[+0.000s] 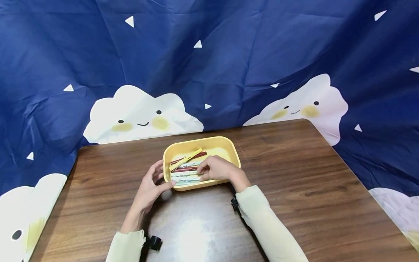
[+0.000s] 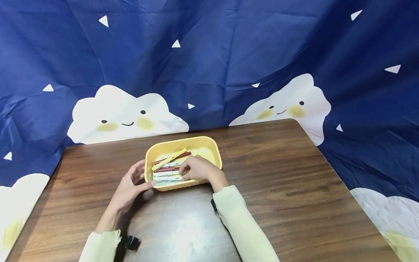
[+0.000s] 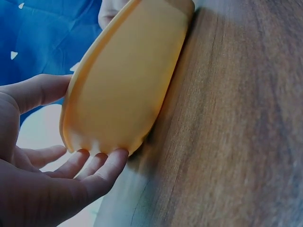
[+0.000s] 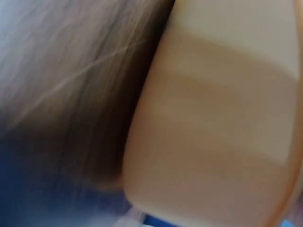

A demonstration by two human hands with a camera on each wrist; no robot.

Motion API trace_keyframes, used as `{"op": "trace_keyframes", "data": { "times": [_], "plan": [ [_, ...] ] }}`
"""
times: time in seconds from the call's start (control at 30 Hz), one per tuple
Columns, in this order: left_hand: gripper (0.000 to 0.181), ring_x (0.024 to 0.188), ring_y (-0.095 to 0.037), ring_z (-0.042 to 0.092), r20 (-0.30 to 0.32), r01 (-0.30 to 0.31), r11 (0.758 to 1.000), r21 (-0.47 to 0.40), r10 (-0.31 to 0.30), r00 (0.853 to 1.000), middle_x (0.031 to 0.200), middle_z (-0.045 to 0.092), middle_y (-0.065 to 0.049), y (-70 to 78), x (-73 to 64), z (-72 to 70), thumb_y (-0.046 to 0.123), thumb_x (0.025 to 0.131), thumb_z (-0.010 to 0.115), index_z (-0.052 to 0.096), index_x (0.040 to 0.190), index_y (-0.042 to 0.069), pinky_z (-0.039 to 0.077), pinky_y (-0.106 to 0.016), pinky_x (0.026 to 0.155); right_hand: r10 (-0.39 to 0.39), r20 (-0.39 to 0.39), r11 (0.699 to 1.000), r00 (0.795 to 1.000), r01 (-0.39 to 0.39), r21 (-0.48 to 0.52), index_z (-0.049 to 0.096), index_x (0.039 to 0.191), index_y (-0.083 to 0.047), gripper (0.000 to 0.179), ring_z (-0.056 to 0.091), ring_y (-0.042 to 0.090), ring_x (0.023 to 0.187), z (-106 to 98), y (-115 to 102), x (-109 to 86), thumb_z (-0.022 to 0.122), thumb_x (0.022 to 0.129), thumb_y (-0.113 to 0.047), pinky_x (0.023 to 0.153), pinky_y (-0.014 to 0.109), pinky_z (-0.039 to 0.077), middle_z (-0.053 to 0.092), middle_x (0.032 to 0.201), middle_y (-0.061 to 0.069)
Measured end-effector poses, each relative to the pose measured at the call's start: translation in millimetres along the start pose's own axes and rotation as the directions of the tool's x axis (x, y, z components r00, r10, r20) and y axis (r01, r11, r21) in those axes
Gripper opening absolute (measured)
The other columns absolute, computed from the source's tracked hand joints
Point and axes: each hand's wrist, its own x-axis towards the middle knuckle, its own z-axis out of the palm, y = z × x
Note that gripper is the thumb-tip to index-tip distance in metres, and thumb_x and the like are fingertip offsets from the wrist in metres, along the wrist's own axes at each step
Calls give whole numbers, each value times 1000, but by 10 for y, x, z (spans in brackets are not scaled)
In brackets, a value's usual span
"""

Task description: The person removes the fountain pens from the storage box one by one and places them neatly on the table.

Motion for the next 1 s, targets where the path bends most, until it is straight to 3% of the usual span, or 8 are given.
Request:
{"op": "trace_keyframes", "data": {
  "times": [0.23,0.37,0.53,0.8,1.0],
  "plan": [
    [84,126,-27,43,7,-14,1000,-28,14,1000,139,42,-7,14,-5,6,8,73,78,33,142,17,44,-21,88,111,-21,987,994,-113,-112,74,99,-20,25,62,8,92,26,-90,46,79,74,-22,83,27,48,71,98,-7],
    [84,126,-26,43,8,-20,1000,-22,20,1000,139,42,-6,13,5,2,9,72,79,33,142,17,44,-22,89,149,-6,979,989,-148,-142,74,99,-23,24,61,8,94,9,-124,54,78,75,-21,84,27,47,70,98,-9],
    [84,126,-26,43,4,-18,999,-35,18,1000,139,42,-6,-18,7,7,9,72,79,33,142,17,44,-20,88,99,36,977,994,-90,-191,74,100,-22,24,61,8,88,-4,-132,61,76,77,-18,80,26,48,70,98,-9],
    [84,124,-27,43,-3,-16,999,-47,16,1000,138,43,-8,-34,-9,1,9,72,79,33,142,17,45,-19,86,-17,90,980,996,34,-196,73,101,-16,23,62,14,92,36,-106,126,76,78,-17,83,26,48,70,102,-4],
    [84,125,-28,43,6,-12,998,-58,12,1000,139,42,-8,-25,-6,9,9,72,80,33,142,17,45,-20,86,28,86,980,996,-11,-196,72,94,-21,26,59,6,90,84,-56,186,76,73,-6,83,22,46,67,94,-11]
  ]
}}
